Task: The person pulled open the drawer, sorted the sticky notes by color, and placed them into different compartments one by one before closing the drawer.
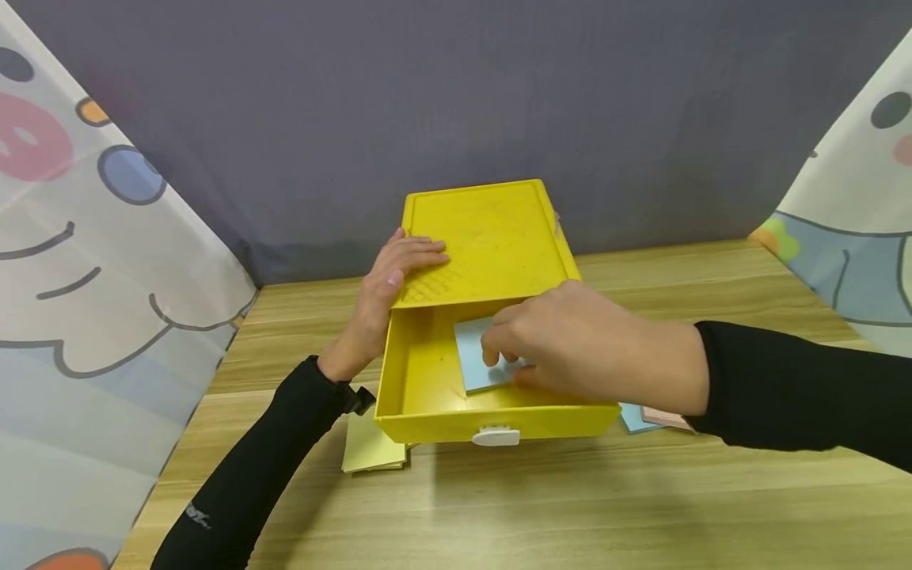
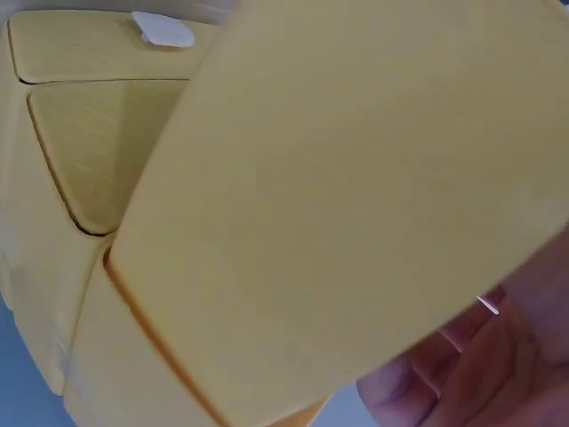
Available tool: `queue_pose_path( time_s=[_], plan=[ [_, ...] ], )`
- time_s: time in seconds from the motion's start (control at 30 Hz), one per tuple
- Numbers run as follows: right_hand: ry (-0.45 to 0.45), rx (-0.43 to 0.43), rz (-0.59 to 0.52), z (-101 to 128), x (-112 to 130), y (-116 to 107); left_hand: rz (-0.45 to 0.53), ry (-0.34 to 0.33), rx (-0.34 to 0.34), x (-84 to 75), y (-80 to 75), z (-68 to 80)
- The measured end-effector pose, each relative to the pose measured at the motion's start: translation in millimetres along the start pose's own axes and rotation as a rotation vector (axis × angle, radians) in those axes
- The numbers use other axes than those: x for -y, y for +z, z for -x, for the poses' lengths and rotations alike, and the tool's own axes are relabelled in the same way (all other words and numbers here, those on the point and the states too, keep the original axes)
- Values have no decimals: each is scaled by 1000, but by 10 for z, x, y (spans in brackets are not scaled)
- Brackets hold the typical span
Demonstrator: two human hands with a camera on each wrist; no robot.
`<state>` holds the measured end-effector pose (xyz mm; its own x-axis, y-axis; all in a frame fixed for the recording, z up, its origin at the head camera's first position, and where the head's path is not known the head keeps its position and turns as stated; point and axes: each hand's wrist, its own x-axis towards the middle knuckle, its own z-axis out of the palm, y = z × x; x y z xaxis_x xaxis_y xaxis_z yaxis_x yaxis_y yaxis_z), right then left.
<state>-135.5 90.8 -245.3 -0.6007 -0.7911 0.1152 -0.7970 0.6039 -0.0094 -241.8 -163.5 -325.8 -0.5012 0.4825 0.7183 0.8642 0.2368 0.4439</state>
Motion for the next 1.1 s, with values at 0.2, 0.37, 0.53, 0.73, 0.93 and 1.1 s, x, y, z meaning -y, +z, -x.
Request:
queue_pose_path(
  time_s=[0.2, 0.37, 0.53, 0.73, 0.93, 1.1],
  plan=[
    [43, -109, -35, 12, -62, -55, 4, 0, -6, 7, 7, 7],
    [-22, -402, 76, 49, -256, -1, 6, 0, -6, -3, 1, 2],
    [-34, -504, 183, 139, -822, 205, 5, 13, -8, -18, -3, -3],
    [0, -586, 297, 277, -862, 18, 20, 11, -22, -15, -10, -11],
    [123, -396, 282, 404, -821, 36, 39, -2, -30, -14, -4, -8],
    [147, -240, 230, 570, -879, 352, 32, 7, -31, -36, 3, -8]
  ],
)
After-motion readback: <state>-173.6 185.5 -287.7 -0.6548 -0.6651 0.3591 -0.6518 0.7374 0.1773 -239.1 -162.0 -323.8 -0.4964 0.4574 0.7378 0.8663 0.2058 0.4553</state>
